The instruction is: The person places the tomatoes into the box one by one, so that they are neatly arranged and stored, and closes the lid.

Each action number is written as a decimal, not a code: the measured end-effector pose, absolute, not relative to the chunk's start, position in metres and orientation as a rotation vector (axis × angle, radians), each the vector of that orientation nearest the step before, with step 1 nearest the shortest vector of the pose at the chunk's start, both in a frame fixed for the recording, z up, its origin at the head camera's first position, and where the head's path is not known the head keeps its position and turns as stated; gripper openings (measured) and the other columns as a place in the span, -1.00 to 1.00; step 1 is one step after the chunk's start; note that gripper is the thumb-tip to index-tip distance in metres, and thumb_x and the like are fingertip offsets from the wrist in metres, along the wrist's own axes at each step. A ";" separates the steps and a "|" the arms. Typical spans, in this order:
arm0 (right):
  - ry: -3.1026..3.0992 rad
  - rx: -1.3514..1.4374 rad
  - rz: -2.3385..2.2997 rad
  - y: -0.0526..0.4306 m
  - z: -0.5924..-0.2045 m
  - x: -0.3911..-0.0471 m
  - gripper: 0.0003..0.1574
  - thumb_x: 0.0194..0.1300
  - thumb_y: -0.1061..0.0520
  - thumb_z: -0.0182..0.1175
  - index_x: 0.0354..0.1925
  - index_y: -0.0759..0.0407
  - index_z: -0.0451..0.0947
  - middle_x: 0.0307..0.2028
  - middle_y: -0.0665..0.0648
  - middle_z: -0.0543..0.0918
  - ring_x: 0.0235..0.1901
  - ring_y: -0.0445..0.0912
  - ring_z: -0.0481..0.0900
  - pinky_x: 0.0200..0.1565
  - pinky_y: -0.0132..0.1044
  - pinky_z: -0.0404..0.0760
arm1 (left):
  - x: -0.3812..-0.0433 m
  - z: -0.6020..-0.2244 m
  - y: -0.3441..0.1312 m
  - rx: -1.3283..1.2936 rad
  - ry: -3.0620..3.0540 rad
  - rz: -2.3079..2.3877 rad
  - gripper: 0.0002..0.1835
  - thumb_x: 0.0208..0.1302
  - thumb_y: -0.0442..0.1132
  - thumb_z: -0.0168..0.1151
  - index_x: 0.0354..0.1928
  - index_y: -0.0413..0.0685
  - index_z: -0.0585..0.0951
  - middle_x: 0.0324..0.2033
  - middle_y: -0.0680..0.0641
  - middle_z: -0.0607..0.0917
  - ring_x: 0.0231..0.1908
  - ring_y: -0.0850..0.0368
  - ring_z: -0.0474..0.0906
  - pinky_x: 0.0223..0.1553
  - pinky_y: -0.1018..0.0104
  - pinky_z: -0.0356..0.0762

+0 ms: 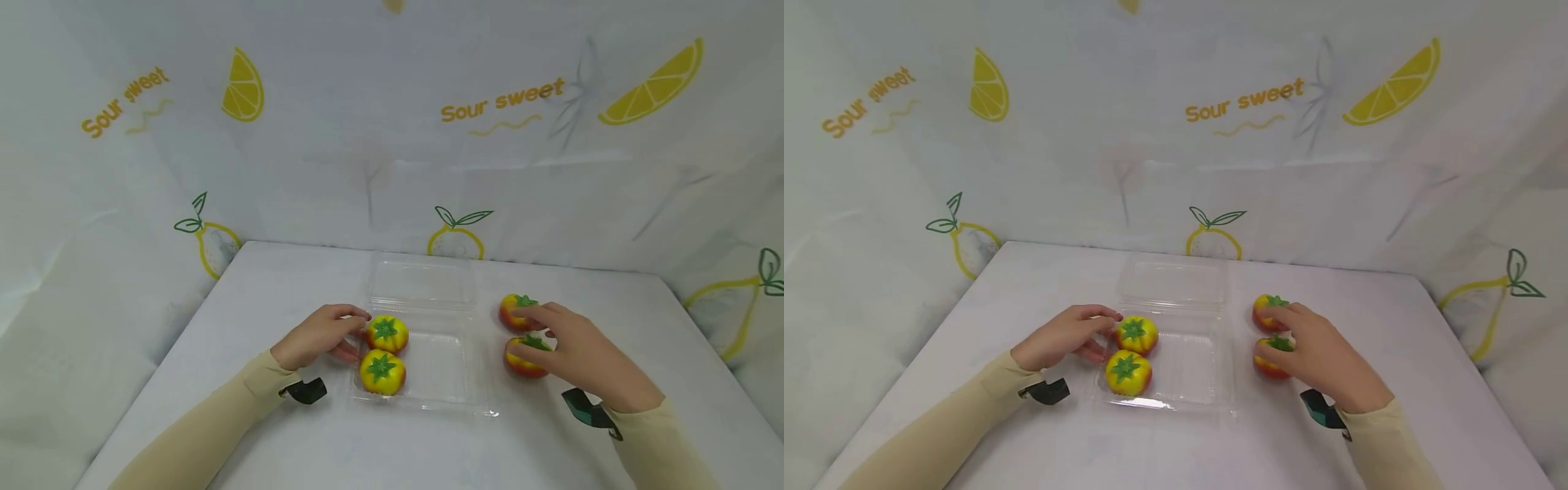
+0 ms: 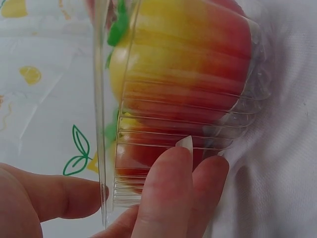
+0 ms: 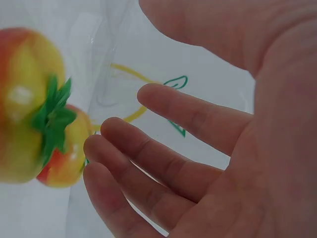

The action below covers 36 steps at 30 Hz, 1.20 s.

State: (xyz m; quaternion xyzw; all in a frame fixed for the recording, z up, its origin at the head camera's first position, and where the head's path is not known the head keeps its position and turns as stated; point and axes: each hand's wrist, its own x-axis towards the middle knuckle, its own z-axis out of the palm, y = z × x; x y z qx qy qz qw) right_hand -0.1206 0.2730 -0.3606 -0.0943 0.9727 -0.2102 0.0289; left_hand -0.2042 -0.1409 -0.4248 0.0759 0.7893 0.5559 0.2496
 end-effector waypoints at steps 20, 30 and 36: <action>2.876 -0.242 -0.670 0.296 -0.382 -0.132 -0.12 0.23 -0.37 0.54 0.33 0.05 0.64 0.15 0.15 0.73 0.10 0.08 0.62 0.11 0.05 0.69 | -0.200 -0.421 -0.144 0.236 2.157 1.506 -0.58 0.62 -0.04 0.14 0.29 -0.12 0.67 0.09 -0.21 0.78 -0.30 0.02 0.83 -0.19 0.15 0.89; 2.874 -0.271 -0.664 0.301 -0.389 -0.134 -0.27 0.26 -0.34 0.53 0.23 0.00 0.69 0.09 0.09 0.74 0.01 0.02 0.62 0.02 -0.05 0.69 | -0.204 -0.423 -0.140 0.232 2.153 1.500 -0.60 0.61 -0.06 0.14 0.28 -0.11 0.68 0.08 -0.22 0.78 -0.29 0.00 0.84 -0.19 0.14 0.89; 2.873 -0.272 -0.676 0.300 -0.390 -0.133 -0.30 0.24 -0.33 0.54 0.20 -0.01 0.71 0.10 0.12 0.74 0.04 0.05 0.63 0.05 0.00 0.68 | -0.205 -0.423 -0.140 0.229 2.156 1.499 -0.60 0.61 -0.07 0.13 0.28 -0.11 0.68 0.08 -0.22 0.78 -0.30 0.00 0.84 -0.20 0.15 0.89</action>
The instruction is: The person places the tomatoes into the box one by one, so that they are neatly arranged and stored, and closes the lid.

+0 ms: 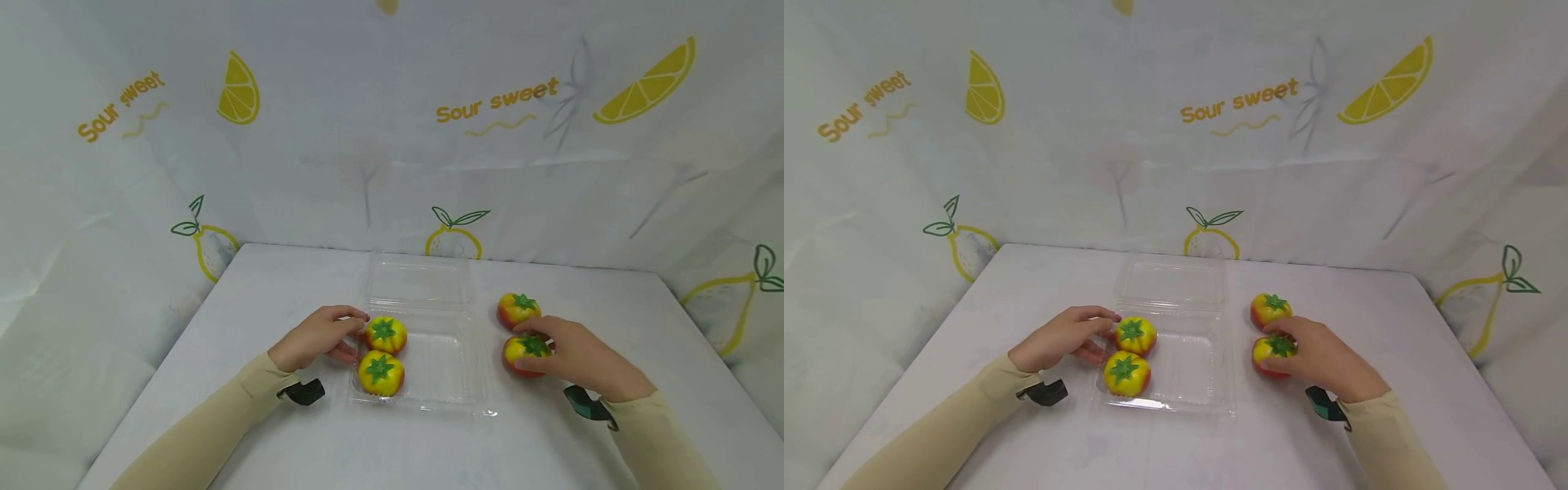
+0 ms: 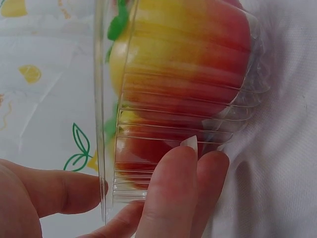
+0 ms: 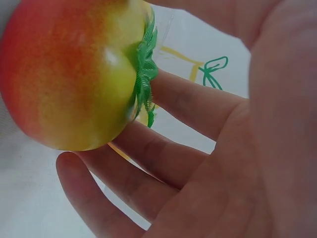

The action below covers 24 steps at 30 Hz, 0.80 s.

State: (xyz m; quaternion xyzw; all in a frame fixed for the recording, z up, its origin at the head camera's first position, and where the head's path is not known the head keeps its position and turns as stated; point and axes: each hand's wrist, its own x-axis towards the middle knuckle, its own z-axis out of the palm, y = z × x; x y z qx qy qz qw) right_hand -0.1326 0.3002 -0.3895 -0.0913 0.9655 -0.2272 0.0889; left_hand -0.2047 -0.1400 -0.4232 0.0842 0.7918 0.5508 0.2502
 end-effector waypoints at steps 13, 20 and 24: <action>2.847 -0.226 -0.657 0.300 -0.392 -0.132 -0.30 0.23 -0.33 0.55 0.18 -0.02 0.70 0.11 0.14 0.74 0.10 0.10 0.62 0.15 0.13 0.68 | -0.205 -0.425 -0.140 0.239 2.161 1.483 -0.60 0.61 -0.06 0.12 0.30 -0.08 0.67 0.10 -0.20 0.78 -0.30 0.02 0.83 -0.18 0.15 0.89; 2.862 -0.244 -0.663 0.300 -0.391 -0.133 -0.32 0.22 -0.31 0.57 0.16 -0.01 0.71 0.10 0.16 0.74 0.10 0.12 0.62 0.17 0.18 0.68 | -0.205 -0.425 -0.140 0.244 2.164 1.482 -0.59 0.61 -0.05 0.13 0.30 -0.09 0.67 0.09 -0.20 0.78 -0.31 0.03 0.83 -0.18 0.16 0.89; 2.874 -0.246 -0.662 0.299 -0.388 -0.132 -0.33 0.22 -0.32 0.56 0.15 -0.03 0.72 0.10 0.15 0.74 0.10 0.12 0.62 0.16 0.17 0.68 | -0.204 -0.424 -0.140 0.236 2.166 1.486 -0.59 0.61 -0.05 0.14 0.29 -0.09 0.67 0.08 -0.21 0.78 -0.30 0.02 0.83 -0.18 0.15 0.89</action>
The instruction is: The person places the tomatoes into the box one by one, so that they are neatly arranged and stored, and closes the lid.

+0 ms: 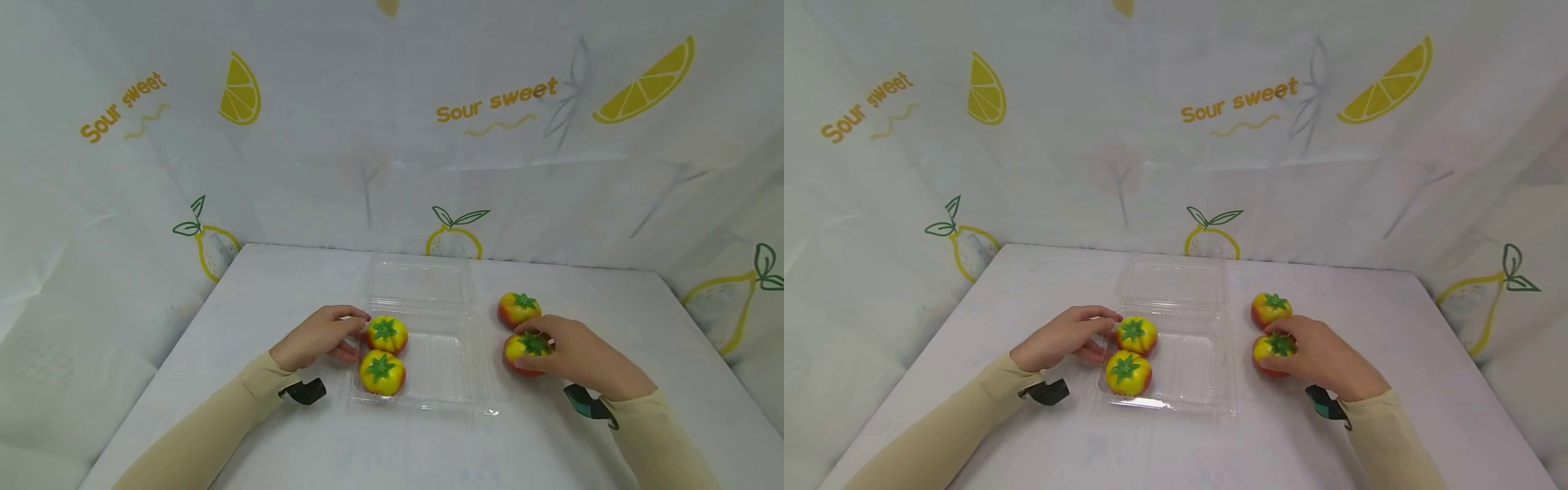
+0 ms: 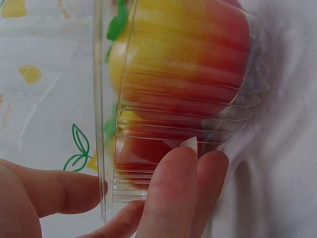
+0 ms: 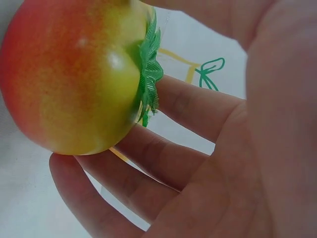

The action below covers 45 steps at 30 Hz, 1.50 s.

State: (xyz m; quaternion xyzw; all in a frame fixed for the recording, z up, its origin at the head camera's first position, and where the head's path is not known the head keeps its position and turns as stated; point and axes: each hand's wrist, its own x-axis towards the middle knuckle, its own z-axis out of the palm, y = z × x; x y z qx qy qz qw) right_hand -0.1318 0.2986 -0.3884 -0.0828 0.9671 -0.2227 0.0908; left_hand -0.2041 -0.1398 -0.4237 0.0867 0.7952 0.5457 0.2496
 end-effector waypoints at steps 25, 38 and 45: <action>2.922 -0.221 -0.647 0.292 -0.372 -0.129 -0.16 0.22 -0.40 0.53 0.27 0.03 0.67 0.16 0.21 0.71 0.04 0.09 0.62 0.05 0.04 0.70 | -0.204 -0.424 -0.142 0.227 2.167 1.492 -0.60 0.62 -0.05 0.14 0.29 -0.09 0.68 0.09 -0.19 0.78 -0.33 0.04 0.82 -0.19 0.18 0.88; 3.013 -0.287 -0.682 0.274 -0.360 -0.128 -0.15 0.26 -0.37 0.52 0.30 0.09 0.64 0.17 0.22 0.72 -0.04 0.05 0.67 -0.03 -0.06 0.73 | -0.204 -0.424 -0.139 0.217 2.142 1.507 -0.61 0.60 -0.05 0.16 0.27 -0.07 0.68 0.10 -0.19 0.78 -0.29 0.02 0.83 -0.18 0.15 0.89; 3.013 -0.345 -0.732 0.247 -0.348 -0.137 -0.22 0.29 -0.43 0.48 0.24 0.02 0.66 0.13 0.10 0.74 -0.02 -0.02 0.64 0.01 -0.08 0.69 | -0.204 -0.425 -0.140 0.227 2.139 1.518 -0.61 0.60 -0.05 0.17 0.28 -0.08 0.68 0.11 -0.20 0.77 -0.30 0.02 0.83 -0.18 0.14 0.89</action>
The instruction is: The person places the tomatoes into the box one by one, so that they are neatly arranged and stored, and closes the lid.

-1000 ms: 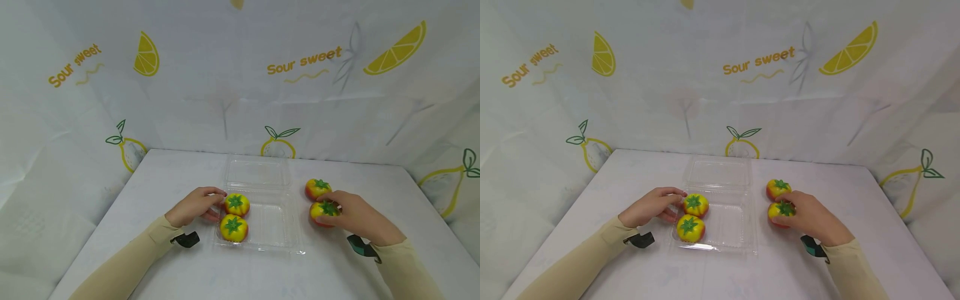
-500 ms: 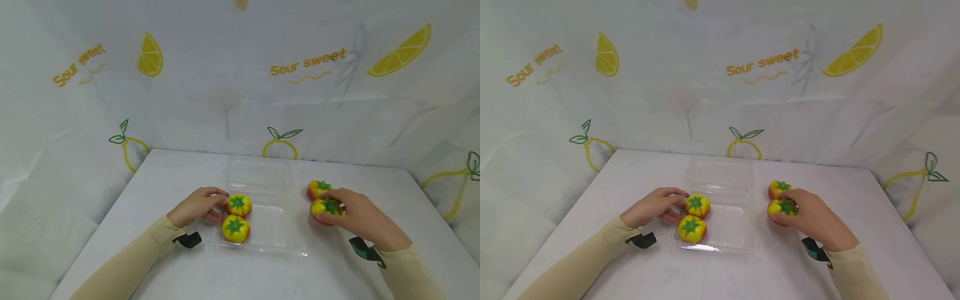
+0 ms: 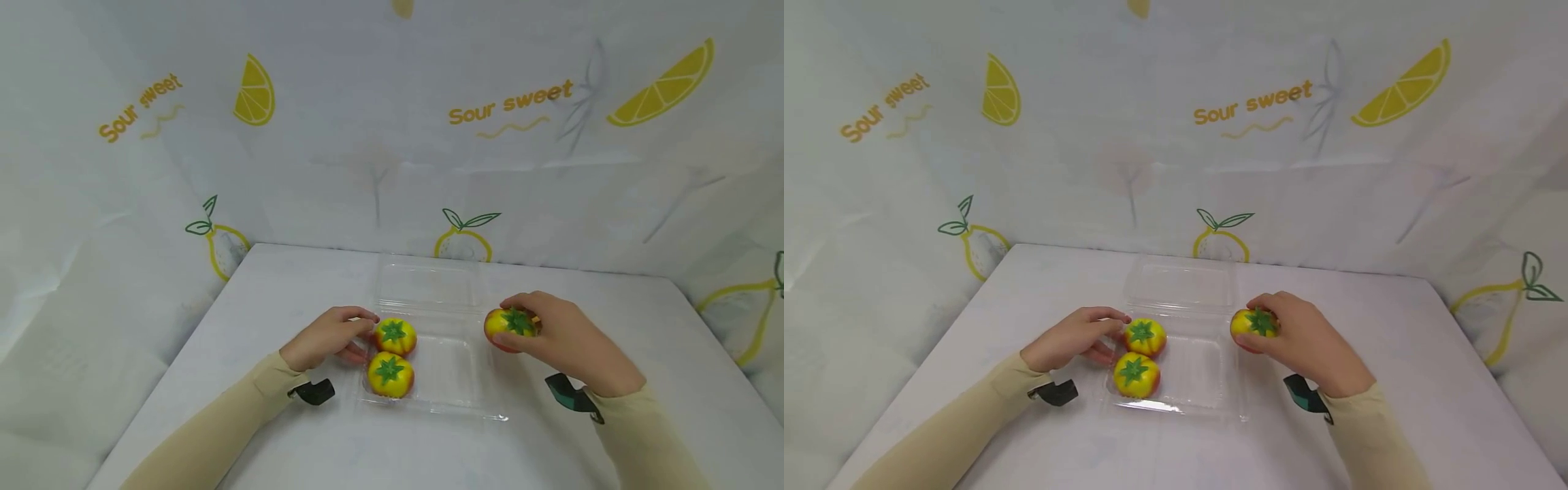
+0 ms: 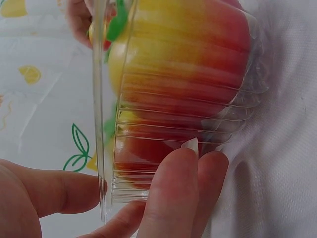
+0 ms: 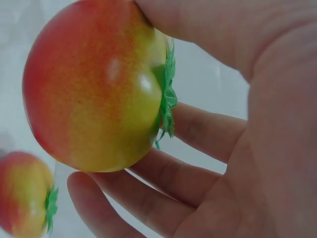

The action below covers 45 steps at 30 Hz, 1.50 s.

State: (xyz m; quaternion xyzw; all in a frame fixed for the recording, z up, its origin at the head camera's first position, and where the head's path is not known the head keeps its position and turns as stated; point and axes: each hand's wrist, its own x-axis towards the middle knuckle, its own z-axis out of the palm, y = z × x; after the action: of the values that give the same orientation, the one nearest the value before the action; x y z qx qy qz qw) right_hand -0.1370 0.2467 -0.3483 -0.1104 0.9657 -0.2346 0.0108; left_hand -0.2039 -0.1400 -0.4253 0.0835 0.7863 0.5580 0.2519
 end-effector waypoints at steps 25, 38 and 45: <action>2.982 -0.441 -0.620 0.169 -0.371 -0.155 -0.33 0.29 -0.28 0.53 0.20 0.03 0.67 0.13 0.13 0.72 0.03 0.03 0.67 0.17 0.12 0.76 | -0.206 -0.427 -0.139 0.241 2.165 1.513 -0.62 0.61 -0.04 0.18 0.26 -0.07 0.69 0.10 -0.20 0.77 -0.32 0.03 0.82 -0.22 0.15 0.89; 2.943 -0.377 -0.556 0.150 -0.383 -0.152 -0.35 0.26 -0.21 0.57 0.16 0.09 0.68 0.01 0.12 0.71 -0.12 -0.05 0.65 0.12 0.03 0.79 | -0.205 -0.425 -0.136 0.235 2.179 1.504 -0.63 0.59 -0.06 0.18 0.25 -0.05 0.70 0.12 -0.20 0.76 -0.29 0.03 0.82 -0.19 0.15 0.89; 2.924 -0.374 -0.481 0.138 -0.386 -0.155 -0.32 0.28 -0.20 0.56 0.19 0.13 0.67 0.04 0.15 0.70 -0.12 -0.03 0.64 0.12 -0.01 0.80 | -0.204 -0.425 -0.137 0.222 2.175 1.510 -0.63 0.59 -0.08 0.18 0.26 -0.06 0.70 0.11 -0.21 0.76 -0.33 0.03 0.81 -0.21 0.15 0.89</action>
State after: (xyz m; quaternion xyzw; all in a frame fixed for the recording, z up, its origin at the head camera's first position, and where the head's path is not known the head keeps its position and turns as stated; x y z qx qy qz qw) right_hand -0.1547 0.1382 -0.3862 -0.1248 0.9760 -0.1605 0.0776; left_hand -0.2038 -0.1365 -0.4252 0.0812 0.7947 0.5517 0.2396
